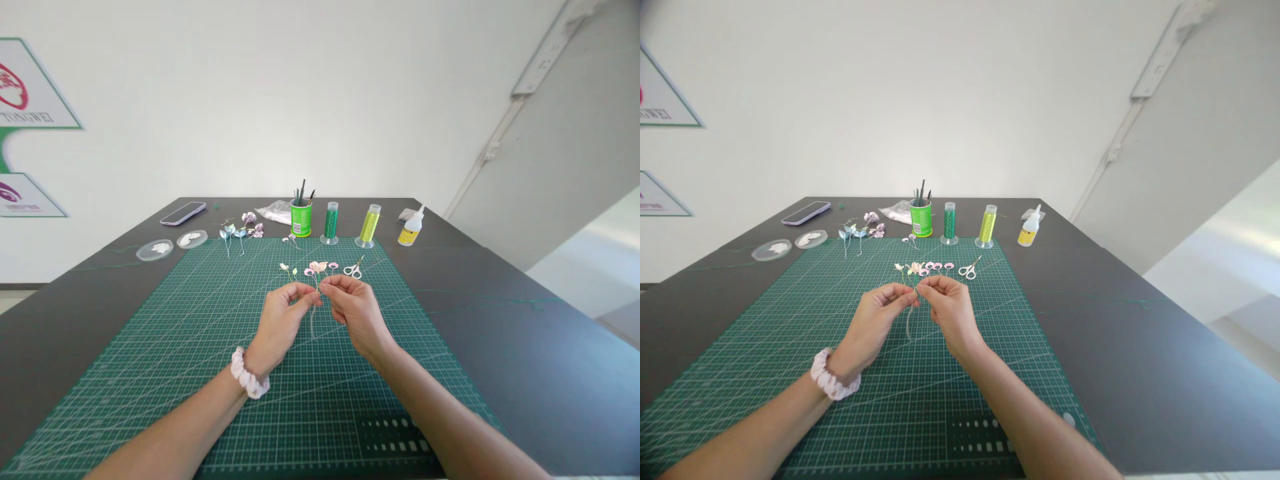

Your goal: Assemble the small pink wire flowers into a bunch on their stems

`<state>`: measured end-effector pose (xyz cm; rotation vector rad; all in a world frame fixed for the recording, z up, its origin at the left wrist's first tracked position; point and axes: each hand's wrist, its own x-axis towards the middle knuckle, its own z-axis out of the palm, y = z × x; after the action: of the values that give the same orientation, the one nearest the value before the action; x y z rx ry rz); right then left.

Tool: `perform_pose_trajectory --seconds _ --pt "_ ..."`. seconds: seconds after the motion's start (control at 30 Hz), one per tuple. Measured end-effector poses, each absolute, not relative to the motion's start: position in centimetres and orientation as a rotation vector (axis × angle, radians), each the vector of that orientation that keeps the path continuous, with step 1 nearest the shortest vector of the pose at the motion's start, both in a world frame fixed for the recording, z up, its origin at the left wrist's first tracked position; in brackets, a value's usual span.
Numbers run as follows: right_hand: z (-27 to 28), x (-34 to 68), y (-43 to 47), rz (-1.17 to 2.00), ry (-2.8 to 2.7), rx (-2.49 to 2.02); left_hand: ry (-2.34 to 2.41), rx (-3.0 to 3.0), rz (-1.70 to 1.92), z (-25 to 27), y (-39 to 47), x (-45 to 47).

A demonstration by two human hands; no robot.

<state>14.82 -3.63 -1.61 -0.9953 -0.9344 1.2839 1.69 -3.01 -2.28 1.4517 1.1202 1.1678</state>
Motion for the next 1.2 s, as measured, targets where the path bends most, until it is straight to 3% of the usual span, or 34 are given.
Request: perform_pose_trajectory --seconds 1.2 --pt "-1.64 14.97 -3.58 1.289 -0.958 -0.985 1.066 1.399 1.19 -2.02 -3.33 1.89"
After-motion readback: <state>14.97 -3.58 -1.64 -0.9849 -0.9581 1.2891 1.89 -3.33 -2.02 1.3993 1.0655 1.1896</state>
